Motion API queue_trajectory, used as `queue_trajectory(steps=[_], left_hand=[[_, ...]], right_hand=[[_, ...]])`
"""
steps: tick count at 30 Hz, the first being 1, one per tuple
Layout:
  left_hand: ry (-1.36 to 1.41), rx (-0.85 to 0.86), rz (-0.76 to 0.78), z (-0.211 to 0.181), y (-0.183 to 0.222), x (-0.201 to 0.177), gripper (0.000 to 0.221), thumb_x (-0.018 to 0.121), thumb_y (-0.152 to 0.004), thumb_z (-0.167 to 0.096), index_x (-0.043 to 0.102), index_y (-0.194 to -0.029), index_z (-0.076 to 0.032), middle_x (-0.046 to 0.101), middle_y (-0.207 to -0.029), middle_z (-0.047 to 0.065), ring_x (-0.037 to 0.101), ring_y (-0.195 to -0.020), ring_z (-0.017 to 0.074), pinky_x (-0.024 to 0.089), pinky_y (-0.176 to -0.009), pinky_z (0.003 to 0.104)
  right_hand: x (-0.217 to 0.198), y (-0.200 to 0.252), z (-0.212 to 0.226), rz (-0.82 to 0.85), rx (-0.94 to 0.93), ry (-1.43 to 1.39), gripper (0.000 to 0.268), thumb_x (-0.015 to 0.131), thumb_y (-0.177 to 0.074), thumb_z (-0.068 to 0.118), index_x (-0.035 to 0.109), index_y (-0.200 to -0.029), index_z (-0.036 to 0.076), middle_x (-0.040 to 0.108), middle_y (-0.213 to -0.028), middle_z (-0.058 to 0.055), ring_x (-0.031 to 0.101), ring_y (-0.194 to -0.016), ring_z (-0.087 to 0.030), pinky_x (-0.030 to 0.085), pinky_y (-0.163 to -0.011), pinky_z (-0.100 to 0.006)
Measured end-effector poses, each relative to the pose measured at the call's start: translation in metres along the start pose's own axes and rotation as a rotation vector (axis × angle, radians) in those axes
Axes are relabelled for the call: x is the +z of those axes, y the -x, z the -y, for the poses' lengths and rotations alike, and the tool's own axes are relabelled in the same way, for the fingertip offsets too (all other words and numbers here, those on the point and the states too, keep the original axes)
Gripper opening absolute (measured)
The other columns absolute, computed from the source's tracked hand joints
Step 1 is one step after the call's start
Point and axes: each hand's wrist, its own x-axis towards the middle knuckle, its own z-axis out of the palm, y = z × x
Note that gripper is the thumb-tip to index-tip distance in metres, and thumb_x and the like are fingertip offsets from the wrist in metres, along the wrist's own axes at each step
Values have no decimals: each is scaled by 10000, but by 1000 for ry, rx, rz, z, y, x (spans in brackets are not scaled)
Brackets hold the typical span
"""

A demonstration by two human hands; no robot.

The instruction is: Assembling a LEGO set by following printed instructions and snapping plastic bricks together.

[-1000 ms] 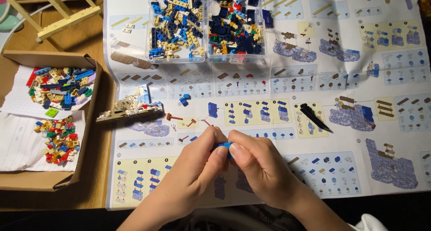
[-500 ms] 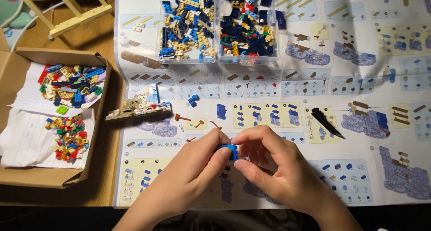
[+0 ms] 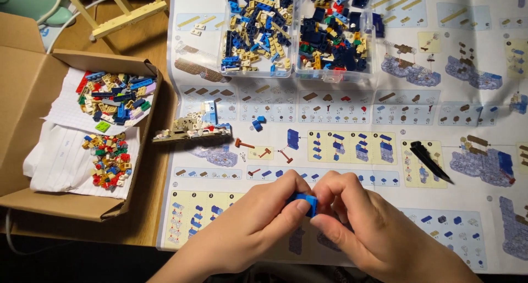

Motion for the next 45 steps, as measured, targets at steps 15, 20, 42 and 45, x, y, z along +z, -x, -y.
queue_trajectory(steps=[15,20,42,45], left_hand=[[-277,-10,-53,2,-6,-2,216,366,-988,-293,454,-1067,-112,648,-840,126,638,-694,348,448,-587,414],[-311,-2,-93,-5,-14,-6,194,355,-999,-287,427,-1046,-113,629,-809,124,615,-653,355,443,-577,417],[-231,-5,-91,7,-51,-13,255,316,-1008,-321,447,-1028,-102,551,-694,60,535,-548,264,394,-550,379],[-184,-46,-91,5,-50,-16,254,323,-1010,-331,442,-979,-109,521,-645,39,497,-536,239,386,-560,365]], right_hand=[[-13,-17,0,25,125,63,159,555,-926,264,512,-1031,151,521,-611,27,459,-490,-103,400,-492,-261],[-20,-32,-5,-4,14,42,171,518,-934,234,462,-1040,112,512,-637,24,469,-514,-99,399,-510,-259],[-46,-50,-25,53,78,-47,241,403,-923,328,535,-867,134,495,-609,25,413,-526,-135,360,-515,-291],[-46,-51,-24,72,64,-42,284,390,-934,340,556,-837,131,439,-553,36,393,-472,-132,338,-478,-298]])
